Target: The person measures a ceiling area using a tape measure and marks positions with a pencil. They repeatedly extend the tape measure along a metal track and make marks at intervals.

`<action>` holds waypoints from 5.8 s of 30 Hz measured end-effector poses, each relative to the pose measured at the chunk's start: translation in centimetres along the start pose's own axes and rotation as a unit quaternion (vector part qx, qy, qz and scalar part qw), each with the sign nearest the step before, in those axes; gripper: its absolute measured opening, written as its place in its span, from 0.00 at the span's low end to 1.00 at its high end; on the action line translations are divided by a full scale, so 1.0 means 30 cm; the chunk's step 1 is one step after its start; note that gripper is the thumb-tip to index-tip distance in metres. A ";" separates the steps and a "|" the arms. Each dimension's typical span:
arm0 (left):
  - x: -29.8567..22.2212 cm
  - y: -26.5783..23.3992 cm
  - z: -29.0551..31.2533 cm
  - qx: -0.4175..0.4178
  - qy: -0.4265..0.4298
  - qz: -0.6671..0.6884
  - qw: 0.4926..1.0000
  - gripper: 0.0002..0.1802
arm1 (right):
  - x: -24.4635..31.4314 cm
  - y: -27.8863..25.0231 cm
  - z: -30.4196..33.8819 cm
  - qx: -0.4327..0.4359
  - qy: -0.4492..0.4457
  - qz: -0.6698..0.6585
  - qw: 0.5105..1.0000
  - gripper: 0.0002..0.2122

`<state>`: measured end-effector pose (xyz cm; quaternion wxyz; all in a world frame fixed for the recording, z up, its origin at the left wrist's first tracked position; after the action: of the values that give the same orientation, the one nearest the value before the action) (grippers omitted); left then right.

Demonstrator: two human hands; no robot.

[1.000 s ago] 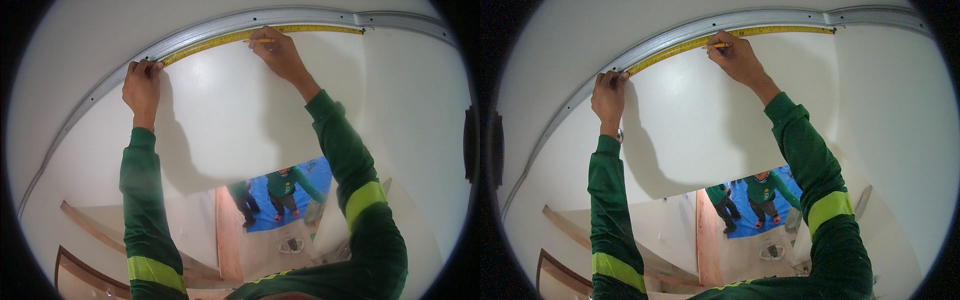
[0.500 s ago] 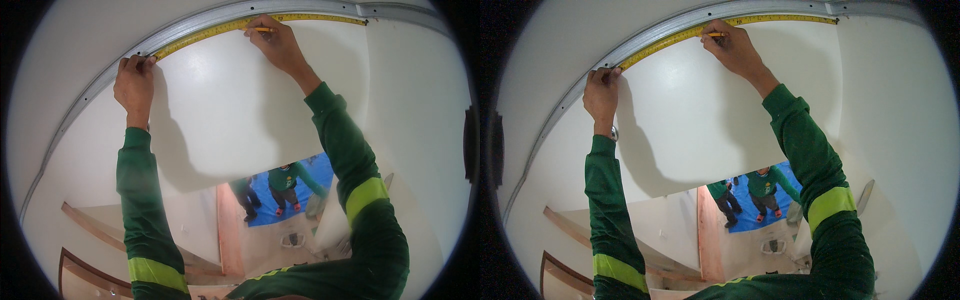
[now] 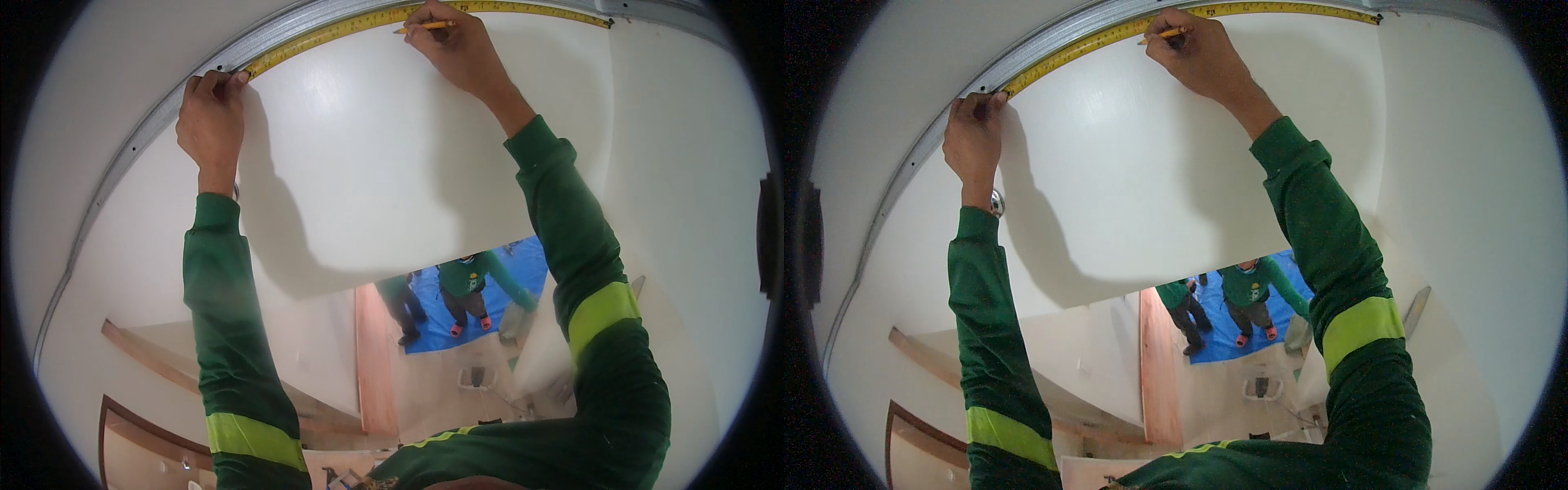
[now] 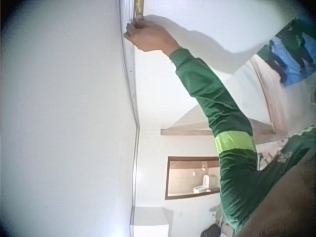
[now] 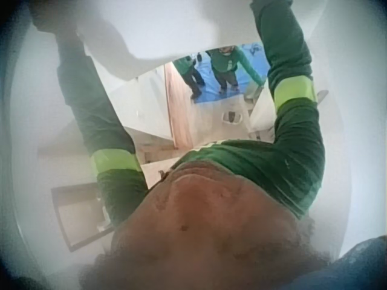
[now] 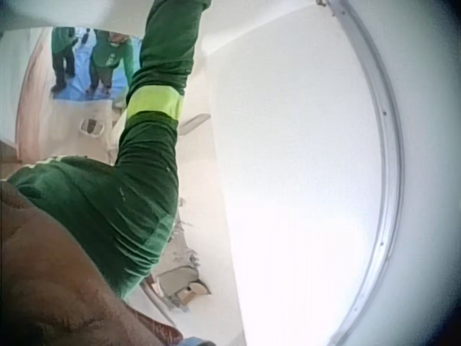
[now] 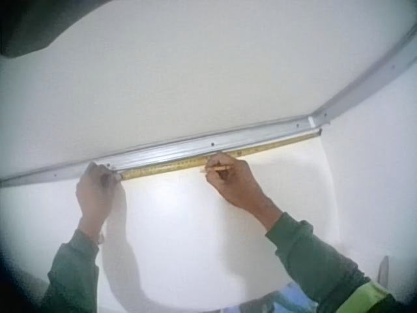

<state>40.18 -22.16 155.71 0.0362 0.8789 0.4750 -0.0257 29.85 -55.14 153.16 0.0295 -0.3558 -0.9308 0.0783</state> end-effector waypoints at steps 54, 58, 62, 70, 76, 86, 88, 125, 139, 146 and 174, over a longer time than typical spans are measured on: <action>0.003 0.038 0.018 -0.032 -0.014 0.082 0.996 0.09 | 0.210 0.298 -0.145 -0.045 -0.146 0.506 0.849 0.12; 0.003 0.049 0.019 -0.078 -0.007 0.054 0.995 0.12 | 0.146 0.339 -0.157 -0.069 -0.148 0.528 0.834 0.11; -0.012 0.060 0.020 -0.082 0.000 0.075 0.994 0.12 | 0.129 0.332 -0.135 -0.094 -0.094 0.519 0.844 0.12; 0.120 0.016 0.015 0.005 -0.032 0.125 0.992 0.17 | 0.092 0.318 -0.121 -0.098 -0.082 0.480 0.868 0.10; 0.662 -0.128 -0.055 0.014 -0.069 0.066 0.995 0.18 | 0.099 0.342 -0.139 -0.084 -0.042 0.481 0.872 0.11; 1.141 -0.210 -0.085 0.001 -0.084 0.027 0.996 0.15 | 0.120 0.344 -0.143 -0.084 -0.035 0.496 0.863 0.11; 1.136 -0.200 -0.073 -0.012 -0.087 0.029 0.996 0.16 | 0.126 0.341 -0.148 -0.084 -0.030 0.495 0.864 0.10; 1.114 -0.177 -0.107 0.038 -0.104 -0.056 0.992 0.18 | 0.373 1.036 -0.251 0.135 -0.097 0.060 0.984 0.11; 1.105 -0.168 -0.112 0.045 -0.117 -0.067 0.990 0.19 | 0.348 1.084 -0.261 0.105 -0.092 0.035 0.990 0.06; 1.098 -0.179 -0.109 0.036 -0.108 -0.080 0.990 0.17 | 0.355 1.087 -0.258 0.096 -0.117 0.066 0.986 0.08; 1.087 -0.182 -0.116 0.041 -0.098 -0.110 0.988 0.17 | 0.342 1.098 -0.260 0.100 -0.118 0.084 0.984 0.07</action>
<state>53.49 8.29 156.37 0.0430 0.8155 0.5611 -0.1351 44.75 -23.13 155.35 -0.0519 -0.4161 -0.8820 0.2150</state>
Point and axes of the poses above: each hand's wrist, its own z-axis away from the middle knuckle, its own y-axis out of the palm, x = y × z, the point moved 4 cm from there along -z, towards the middle knuckle, and after that the axes turned 2 degrees about -y, right-handed, at the moved point
